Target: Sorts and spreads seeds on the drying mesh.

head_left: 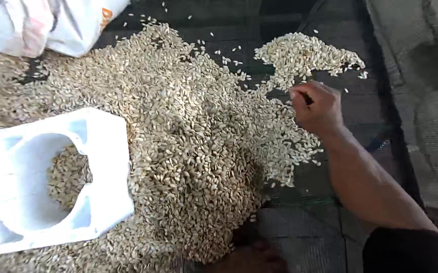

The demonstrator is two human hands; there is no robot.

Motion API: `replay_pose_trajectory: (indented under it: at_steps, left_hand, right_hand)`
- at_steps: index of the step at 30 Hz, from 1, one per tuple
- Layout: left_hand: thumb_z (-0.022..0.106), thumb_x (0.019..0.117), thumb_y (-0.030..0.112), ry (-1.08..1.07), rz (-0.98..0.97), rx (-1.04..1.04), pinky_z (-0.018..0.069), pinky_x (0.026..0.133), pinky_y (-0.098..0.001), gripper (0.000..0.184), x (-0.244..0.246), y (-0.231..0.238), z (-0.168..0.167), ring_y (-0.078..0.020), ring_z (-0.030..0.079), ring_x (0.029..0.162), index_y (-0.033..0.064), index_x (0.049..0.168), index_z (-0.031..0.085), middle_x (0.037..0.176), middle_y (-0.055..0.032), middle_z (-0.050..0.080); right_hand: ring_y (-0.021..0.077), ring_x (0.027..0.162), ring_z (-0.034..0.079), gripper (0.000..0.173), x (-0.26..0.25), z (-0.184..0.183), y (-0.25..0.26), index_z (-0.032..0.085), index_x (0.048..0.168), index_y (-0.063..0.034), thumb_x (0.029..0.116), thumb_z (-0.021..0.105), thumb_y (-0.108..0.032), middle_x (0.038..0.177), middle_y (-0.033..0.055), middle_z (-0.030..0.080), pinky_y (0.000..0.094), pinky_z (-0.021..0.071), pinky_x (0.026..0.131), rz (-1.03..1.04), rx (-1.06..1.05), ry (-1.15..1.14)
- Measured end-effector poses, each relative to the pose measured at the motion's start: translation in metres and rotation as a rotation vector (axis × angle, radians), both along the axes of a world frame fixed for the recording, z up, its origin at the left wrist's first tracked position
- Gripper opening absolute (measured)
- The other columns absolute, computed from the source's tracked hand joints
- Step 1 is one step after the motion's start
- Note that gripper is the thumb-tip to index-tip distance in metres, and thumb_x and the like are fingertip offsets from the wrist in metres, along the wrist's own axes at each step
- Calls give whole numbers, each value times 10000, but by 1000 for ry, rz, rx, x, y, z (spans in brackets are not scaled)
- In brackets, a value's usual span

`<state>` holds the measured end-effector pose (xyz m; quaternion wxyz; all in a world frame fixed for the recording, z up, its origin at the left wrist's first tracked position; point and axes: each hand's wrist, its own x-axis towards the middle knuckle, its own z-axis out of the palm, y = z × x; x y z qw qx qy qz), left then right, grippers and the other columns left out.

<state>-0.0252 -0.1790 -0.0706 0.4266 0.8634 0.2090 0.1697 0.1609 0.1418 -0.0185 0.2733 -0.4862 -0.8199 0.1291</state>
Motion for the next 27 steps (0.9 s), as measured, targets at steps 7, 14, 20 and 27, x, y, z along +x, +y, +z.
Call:
replay_pose_trajectory:
  at_steps: [7,14,20,27]
  left_hand:
    - [684,929,137,193,105,202,508,1010,-407,318,17,-19,7,-202,647,1155,216,1235,717,1205,-3,710]
    - [620,971,104,220,202,172,507,1012,-395,279,27,-27,7,-187,644,1128,240,1191,724,1151,13,707]
    - [676,935,120,204,207,151,503,1019,-399,287,27,-26,4,-191,640,1133,244,1189,725,1152,12,703]
    - [824,794,167,226,188,166,500,1036,-425,454,27,-26,3,-207,634,1170,253,1228,718,1201,8,705]
  right_hand:
    - [313,1021,678,212,-77,17,11,772,1053,-27,992,584,-102,1012,159,718,451,555,920,324,-96,66]
    - [327,1137,611,231,-147,9,64,762,1166,-130,980,625,-132,1159,138,653,493,527,963,549,-307,-216]
    - [337,1084,644,215,-152,-1,74,760,1089,-60,989,570,-82,1092,167,677,504,530,957,582,-316,-162]
    - [135,819,674,206,-128,42,60,696,1132,9,1046,541,-97,960,97,719,334,575,792,407,-808,385]
